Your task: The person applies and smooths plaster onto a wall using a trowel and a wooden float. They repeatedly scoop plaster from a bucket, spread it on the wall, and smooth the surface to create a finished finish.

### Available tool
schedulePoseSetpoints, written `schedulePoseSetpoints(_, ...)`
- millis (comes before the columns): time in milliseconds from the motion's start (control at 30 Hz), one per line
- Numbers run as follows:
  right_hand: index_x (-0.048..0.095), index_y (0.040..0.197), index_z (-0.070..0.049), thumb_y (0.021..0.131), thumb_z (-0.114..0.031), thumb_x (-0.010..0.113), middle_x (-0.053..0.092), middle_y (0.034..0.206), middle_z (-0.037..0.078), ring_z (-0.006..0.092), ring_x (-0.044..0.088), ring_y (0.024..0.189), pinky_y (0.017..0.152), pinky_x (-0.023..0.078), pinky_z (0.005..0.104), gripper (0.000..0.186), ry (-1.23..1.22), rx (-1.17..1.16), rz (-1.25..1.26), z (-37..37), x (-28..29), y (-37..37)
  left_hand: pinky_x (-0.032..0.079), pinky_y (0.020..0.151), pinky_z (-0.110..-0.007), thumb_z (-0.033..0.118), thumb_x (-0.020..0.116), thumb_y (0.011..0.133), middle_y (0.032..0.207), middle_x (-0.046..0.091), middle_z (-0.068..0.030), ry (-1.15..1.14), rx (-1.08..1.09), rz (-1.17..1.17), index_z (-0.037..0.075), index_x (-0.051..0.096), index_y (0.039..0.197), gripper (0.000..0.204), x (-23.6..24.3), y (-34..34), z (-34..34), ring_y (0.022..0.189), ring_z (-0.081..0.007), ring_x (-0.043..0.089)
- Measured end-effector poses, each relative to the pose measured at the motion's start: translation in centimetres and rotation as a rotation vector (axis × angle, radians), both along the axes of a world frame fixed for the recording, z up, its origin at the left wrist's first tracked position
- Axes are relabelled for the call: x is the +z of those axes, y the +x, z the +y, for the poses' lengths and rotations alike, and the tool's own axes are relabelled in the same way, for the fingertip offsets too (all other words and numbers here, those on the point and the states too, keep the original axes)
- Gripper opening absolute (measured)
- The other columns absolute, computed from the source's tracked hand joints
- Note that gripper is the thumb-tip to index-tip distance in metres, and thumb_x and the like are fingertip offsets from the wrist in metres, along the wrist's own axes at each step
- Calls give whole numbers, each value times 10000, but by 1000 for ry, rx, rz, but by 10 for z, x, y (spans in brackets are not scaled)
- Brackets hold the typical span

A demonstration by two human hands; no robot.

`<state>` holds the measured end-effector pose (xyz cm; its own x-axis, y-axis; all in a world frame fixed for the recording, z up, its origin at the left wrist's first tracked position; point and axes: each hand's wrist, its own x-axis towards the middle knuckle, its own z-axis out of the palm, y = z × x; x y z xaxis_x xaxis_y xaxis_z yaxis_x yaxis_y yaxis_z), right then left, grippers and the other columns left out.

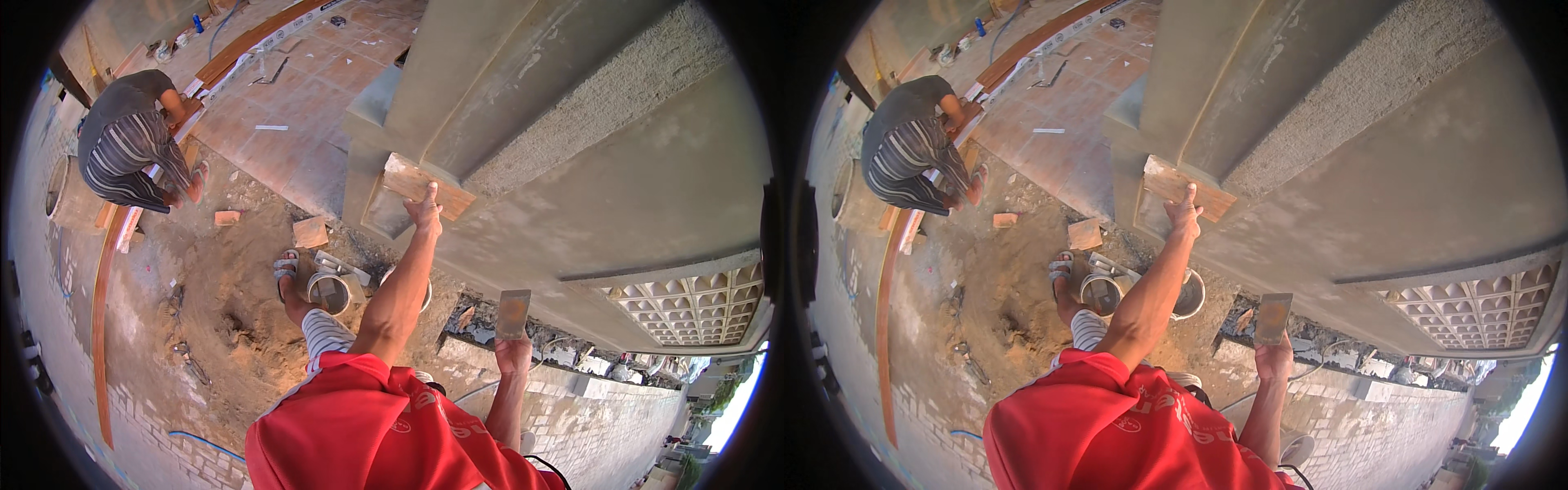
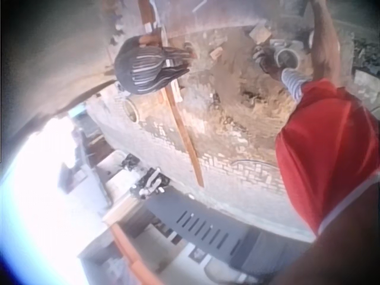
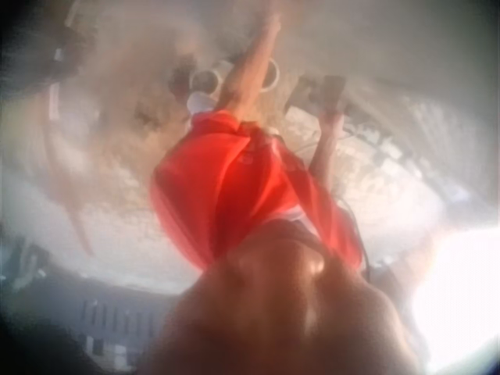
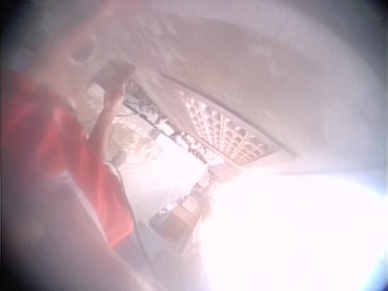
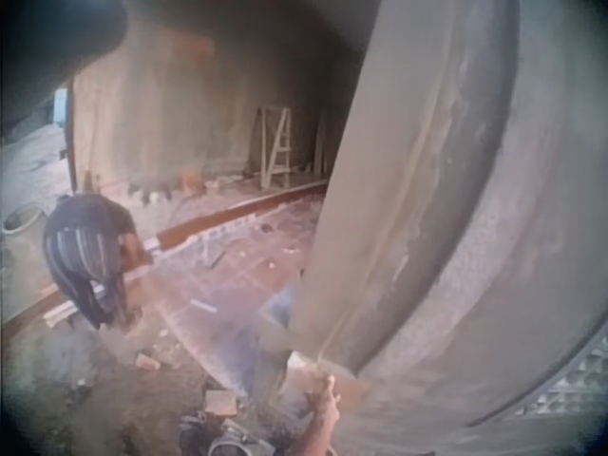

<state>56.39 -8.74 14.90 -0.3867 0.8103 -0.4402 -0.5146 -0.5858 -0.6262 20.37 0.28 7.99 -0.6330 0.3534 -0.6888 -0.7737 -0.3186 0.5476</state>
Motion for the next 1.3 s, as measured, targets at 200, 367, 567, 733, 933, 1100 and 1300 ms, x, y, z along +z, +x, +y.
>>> schedulePoseSetpoints(200, 592, 1200, -40, 959, -152, 540, 665, 1162, 89, 221, 658, 1019, 859, 559, 350, 271, -7, 2, 0, 2, -2, -1, 537, 940, -523, 329, 834, 774, 1489, 238, -175, 31, 24, 19, 27, 118, 1477, 1048, -1, 2, 1, 1311, -352, 383)
schedulePoseSetpoints(367, 593, 1198, -41, 951, -163, 558, 664, 1164, 96, 223, 665, 1001, 833, 572, 345, 278, -8, 9, -1, 2, -7, 1, 526, 944, -539, 338, 829, 779, 1489, 248, -162, 14, 23, 20, 44, 116, 1482, 1043, 1, 4, 1, 1310, -348, 385)
schedulePoseSetpoints(567, 591, 1192, -40, 969, -155, 535, 672, 1132, 86, 209, 669, 982, 817, 572, 334, 257, -21, -10, -35, 2, -1, -4, 524, 945, -543, 346, 830, 777, 1491, 251, -162, 20, -6, 39, 44, 111, 1483, 1052, -2, 2, 0, 1310, -349, 386)
schedulePoseSetpoints(733, 602, 1177, -40, 974, -158, 531, 677, 1125, 83, 206, 669, 972, 805, 567, 330, 245, -17, 0, -28, 1, -3, -2, 520, 949, -548, 345, 831, 774, 1493, 251, -165, 24, -3, 34, 44, 106, 1489, 1061, 1, 4, -1, 1311, -353, 385)
schedulePoseSetpoints(933, 605, 1175, -43, 964, -171, 545, 678, 1133, 85, 212, 668, 980, 805, 567, 340, 253, -15, -3, -8, 4, -12, 1, 517, 951, -554, 350, 837, 764, 1504, 236, -169, 14, 12, 30, 36, 111, 1493, 1076, 1, 4, 0, 1323, -359, 374)
schedulePoseSetpoints(1100, 612, 1170, -52, 952, -172, 558, 677, 1135, 86, 220, 668, 984, 808, 572, 348, 254, 1, -1, -18, 4, -15, 3, 533, 942, -541, 355, 837, 762, 1500, 241, -180, 7, 13, 32, 18, 114, 1486, 1078, 3, 7, 0, 1322, -362, 376)
schedulePoseSetpoints(1300, 613, 1167, -54, 950, -169, 560, 676, 1131, 84, 221, 670, 978, 809, 574, 348, 251, -2, 0, -13, 4, -10, 1, 541, 933, -541, 354, 831, 768, 1492, 253, -180, 6, 17, 35, 20, 129, 1483, 1056, 0, 6, 2, 1328, -357, 369)
